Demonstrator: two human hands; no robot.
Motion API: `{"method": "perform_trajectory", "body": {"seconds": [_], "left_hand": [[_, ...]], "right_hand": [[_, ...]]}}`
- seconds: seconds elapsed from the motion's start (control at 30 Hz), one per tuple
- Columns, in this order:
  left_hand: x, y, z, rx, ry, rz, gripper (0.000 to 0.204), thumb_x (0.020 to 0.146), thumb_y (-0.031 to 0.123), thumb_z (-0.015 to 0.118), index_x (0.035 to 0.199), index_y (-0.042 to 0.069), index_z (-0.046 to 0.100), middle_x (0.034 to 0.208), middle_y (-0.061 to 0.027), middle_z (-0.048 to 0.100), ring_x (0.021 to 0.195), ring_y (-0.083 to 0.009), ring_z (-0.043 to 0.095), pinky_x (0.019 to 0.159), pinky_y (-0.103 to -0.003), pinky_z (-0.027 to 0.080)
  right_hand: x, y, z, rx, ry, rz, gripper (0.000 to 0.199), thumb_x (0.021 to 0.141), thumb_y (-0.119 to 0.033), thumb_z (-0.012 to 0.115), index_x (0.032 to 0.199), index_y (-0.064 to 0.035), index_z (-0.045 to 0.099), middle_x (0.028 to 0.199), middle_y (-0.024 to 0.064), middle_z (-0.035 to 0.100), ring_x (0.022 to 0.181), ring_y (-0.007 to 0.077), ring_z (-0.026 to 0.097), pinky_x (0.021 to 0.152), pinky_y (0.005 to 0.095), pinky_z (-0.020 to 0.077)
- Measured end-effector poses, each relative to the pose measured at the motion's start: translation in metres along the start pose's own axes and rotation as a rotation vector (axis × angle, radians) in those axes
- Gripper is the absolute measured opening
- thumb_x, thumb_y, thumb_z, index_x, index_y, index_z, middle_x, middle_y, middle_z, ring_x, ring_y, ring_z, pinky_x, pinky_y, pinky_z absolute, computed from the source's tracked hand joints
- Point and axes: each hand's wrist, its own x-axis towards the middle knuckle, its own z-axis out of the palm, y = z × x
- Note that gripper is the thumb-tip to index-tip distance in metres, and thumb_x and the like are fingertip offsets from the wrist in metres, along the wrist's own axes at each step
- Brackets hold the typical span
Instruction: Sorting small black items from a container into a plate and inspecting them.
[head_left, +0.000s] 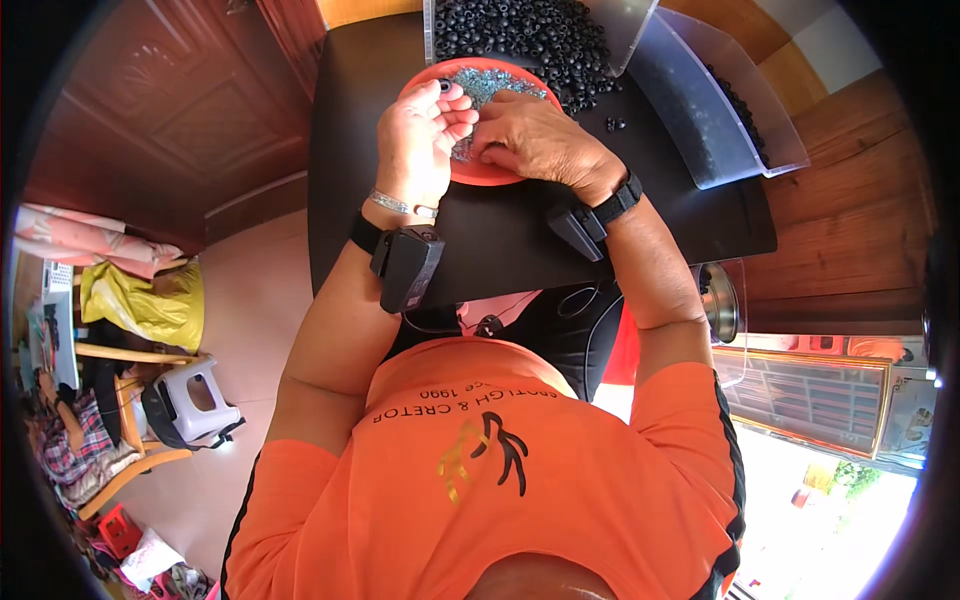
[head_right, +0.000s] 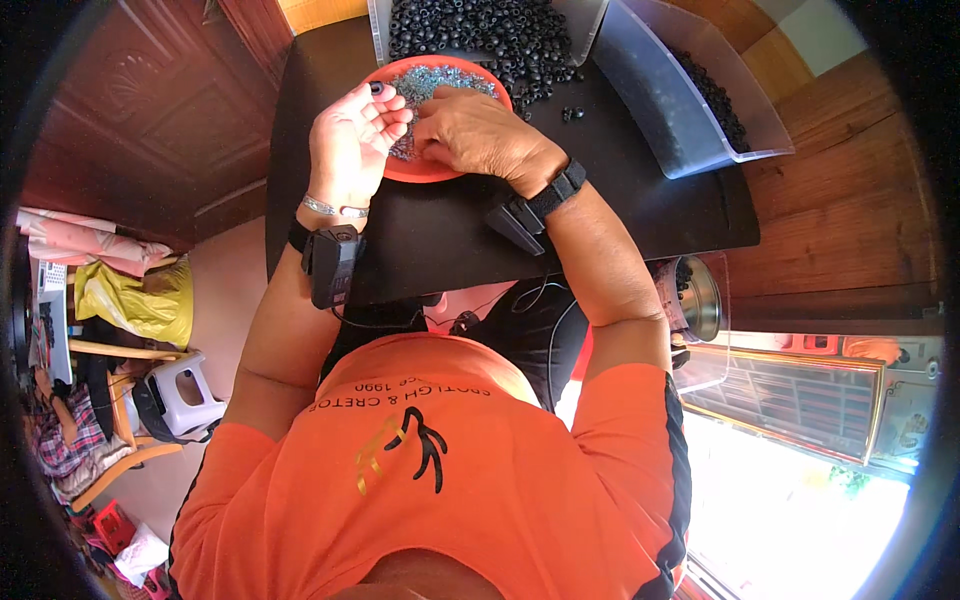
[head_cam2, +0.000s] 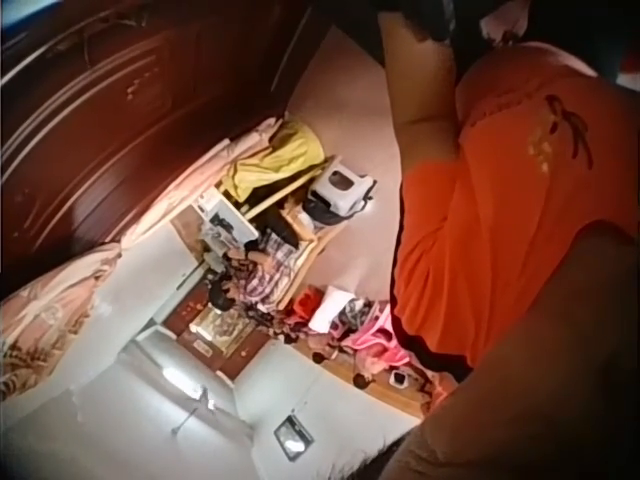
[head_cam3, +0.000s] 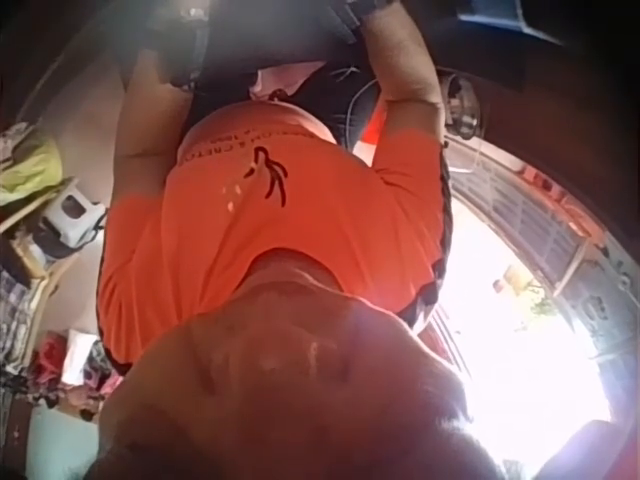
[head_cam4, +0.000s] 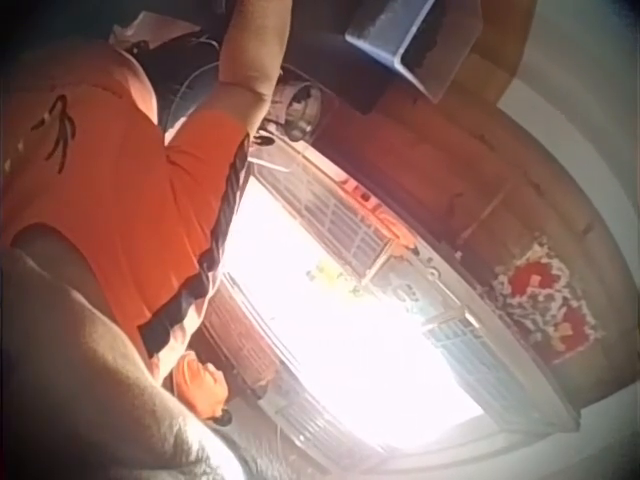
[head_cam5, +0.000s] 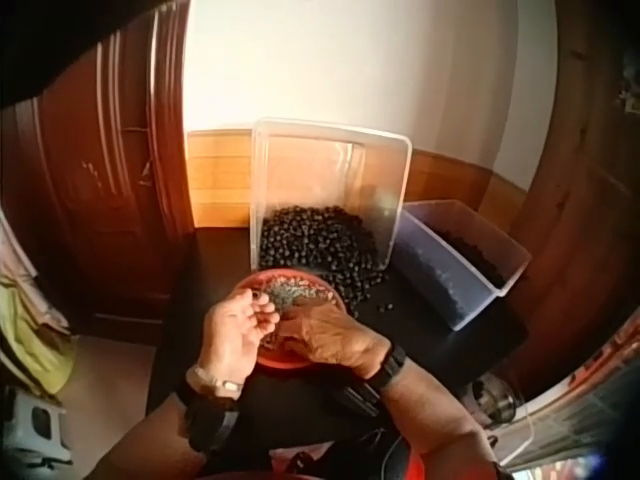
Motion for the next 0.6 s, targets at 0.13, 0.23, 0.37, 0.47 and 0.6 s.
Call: {"method": "perform_trajectory", "body": {"seconds": [0.13,0.23,0.37,0.47,0.6], "left_hand": [[0.001,-0.001,0.000,0.005,-0.010,-0.002,0.024,0.091,0.022,0.051,0.089,-0.001,0.059,0.083,-0.0111,0.061,0.074,-0.0215,0.059,0.069,-0.031,0.047],[-0.001,-0.003,0.001,-0.001,-0.027,-0.027,0.023,0.091,0.022,0.051,0.090,0.001,0.059,0.083,-0.0101,0.061,0.074,-0.0208,0.059,0.069,-0.031,0.047],[-0.006,-0.008,0.005,0.003,-0.134,-0.114,0.021,0.091,0.021,0.051,0.091,0.003,0.059,0.085,-0.0084,0.061,0.076,-0.0198,0.059,0.071,-0.030,0.047],[-0.010,-0.011,0.006,0.009,-0.209,-0.119,0.020,0.091,0.020,0.049,0.092,0.003,0.059,0.086,-0.0081,0.060,0.076,-0.0192,0.058,0.071,-0.030,0.046],[-0.007,-0.016,0.001,0.019,-0.298,-0.106,0.020,0.093,0.021,0.049,0.097,0.002,0.056,0.090,-0.0087,0.058,0.082,-0.0203,0.058,0.075,-0.031,0.046]], "right_hand": [[0.000,0.011,-0.005,0.178,0.233,0.129,0.011,0.079,-0.009,0.064,0.089,-0.0075,0.065,0.086,0.0063,0.062,0.085,0.0233,0.059,0.078,0.0295,0.0464],[-0.007,0.020,-0.011,0.437,0.353,0.293,0.009,0.086,-0.008,0.061,0.093,-0.0038,0.063,0.088,0.0048,0.064,0.084,0.0147,0.060,0.080,0.0254,0.0461],[-0.004,0.016,-0.014,0.781,0.487,0.277,0.011,0.090,-0.008,0.058,0.098,-0.0007,0.061,0.091,0.0024,0.064,0.087,0.0098,0.058,0.083,0.0238,0.0461],[0.001,0.004,-0.011,0.923,0.534,0.197,0.010,0.090,-0.007,0.059,0.098,-0.0016,0.062,0.092,0.0026,0.064,0.090,0.0092,0.058,0.085,0.0242,0.0463],[0.001,0.000,-0.008,0.875,0.505,0.183,0.010,0.090,-0.007,0.059,0.097,-0.0021,0.063,0.092,0.0014,0.064,0.089,0.0094,0.058,0.084,0.0242,0.0465]]}}
